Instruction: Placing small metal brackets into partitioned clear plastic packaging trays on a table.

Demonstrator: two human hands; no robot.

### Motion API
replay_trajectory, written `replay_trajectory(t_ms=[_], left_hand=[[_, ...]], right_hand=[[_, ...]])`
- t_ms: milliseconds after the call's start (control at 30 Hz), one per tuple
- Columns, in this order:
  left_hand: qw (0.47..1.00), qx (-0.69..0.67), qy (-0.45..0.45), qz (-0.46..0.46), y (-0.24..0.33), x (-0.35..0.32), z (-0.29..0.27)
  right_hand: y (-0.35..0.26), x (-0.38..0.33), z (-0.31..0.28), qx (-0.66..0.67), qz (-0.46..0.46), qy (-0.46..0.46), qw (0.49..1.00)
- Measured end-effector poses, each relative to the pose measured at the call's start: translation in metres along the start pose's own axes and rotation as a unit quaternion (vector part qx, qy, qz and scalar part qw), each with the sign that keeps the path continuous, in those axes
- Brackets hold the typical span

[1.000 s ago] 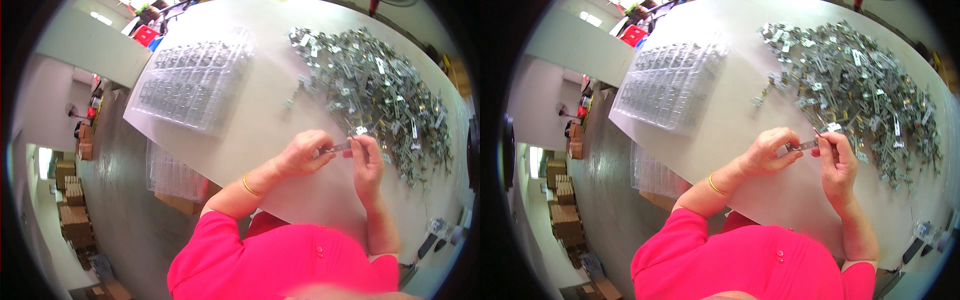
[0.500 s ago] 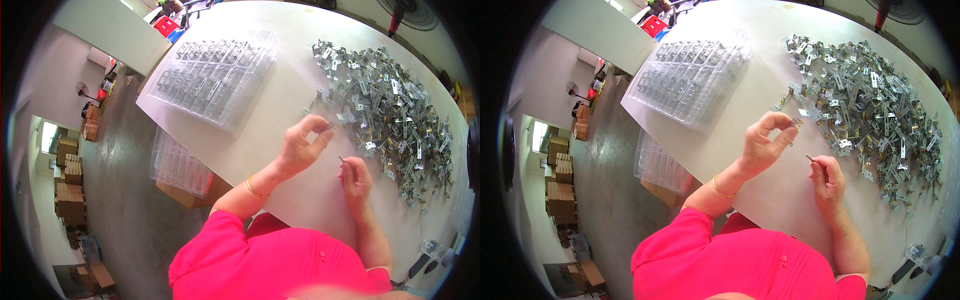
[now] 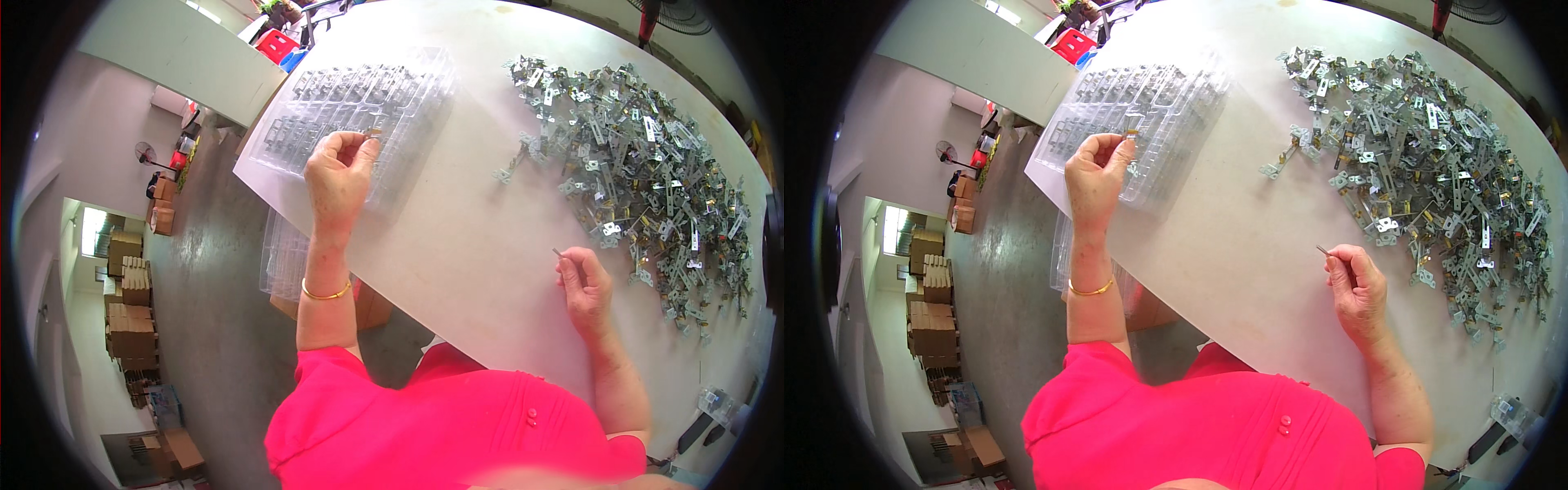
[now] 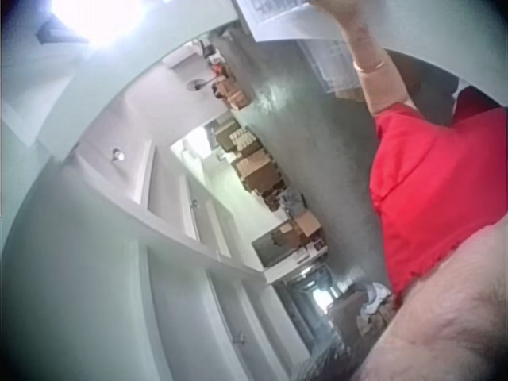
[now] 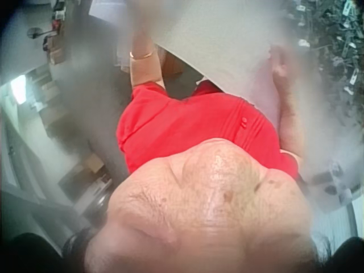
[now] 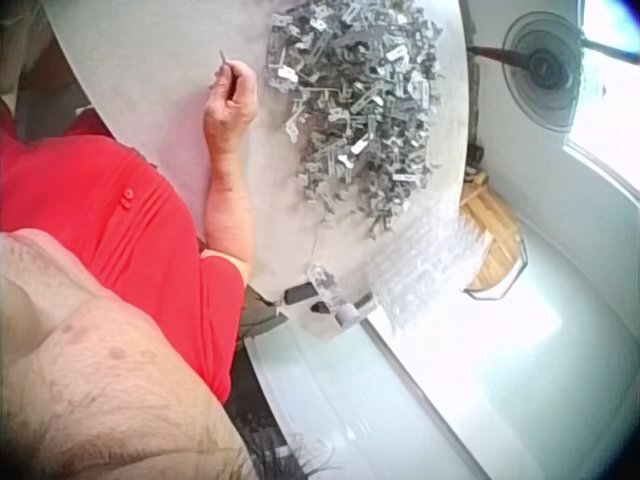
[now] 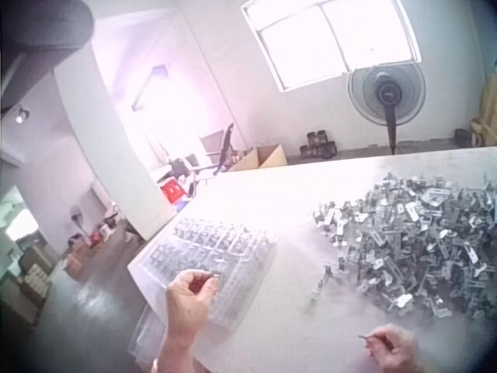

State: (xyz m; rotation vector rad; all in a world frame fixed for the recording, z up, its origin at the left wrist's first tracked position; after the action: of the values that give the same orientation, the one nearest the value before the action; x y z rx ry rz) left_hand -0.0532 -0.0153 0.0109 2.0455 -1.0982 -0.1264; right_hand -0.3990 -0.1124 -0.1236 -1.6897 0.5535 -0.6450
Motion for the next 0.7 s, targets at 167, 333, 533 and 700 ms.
replay_trajectory(t_ms=[167, 333, 533, 700], left_hand=[[0.996, 0.080, -0.038, -0.032, -0.014, 0.013, -0.007], [0.987, 0.142, -0.056, -0.046, -0.024, 0.023, -0.009], [0.968, 0.198, -0.134, -0.070, -0.017, 0.030, -0.004], [0.951, 0.248, -0.163, -0.082, -0.019, 0.033, -0.002]], right_hand=[[0.001, 0.000, 0.000, -0.005, 0.003, -0.006, 1.000], [0.000, 0.000, 0.000, -0.008, 0.007, -0.005, 1.000], [0.001, 0.000, 0.000, -0.019, 0.006, -0.003, 1.000], [-0.002, 0.001, 0.000, -0.023, 0.007, -0.003, 1.000]])
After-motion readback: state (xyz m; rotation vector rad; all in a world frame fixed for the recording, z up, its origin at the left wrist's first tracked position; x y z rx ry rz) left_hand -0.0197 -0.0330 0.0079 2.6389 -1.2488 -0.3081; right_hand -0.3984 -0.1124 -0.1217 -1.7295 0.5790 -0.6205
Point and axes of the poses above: each hand's wrist, its own x-axis towards the middle knuckle, its own z-axis out of the palm, y = z × x, the point moved 3 cm from there along x, towards the middle knuckle, and after that the axes turned 14 degrees about -y, right-handed, at the moved point
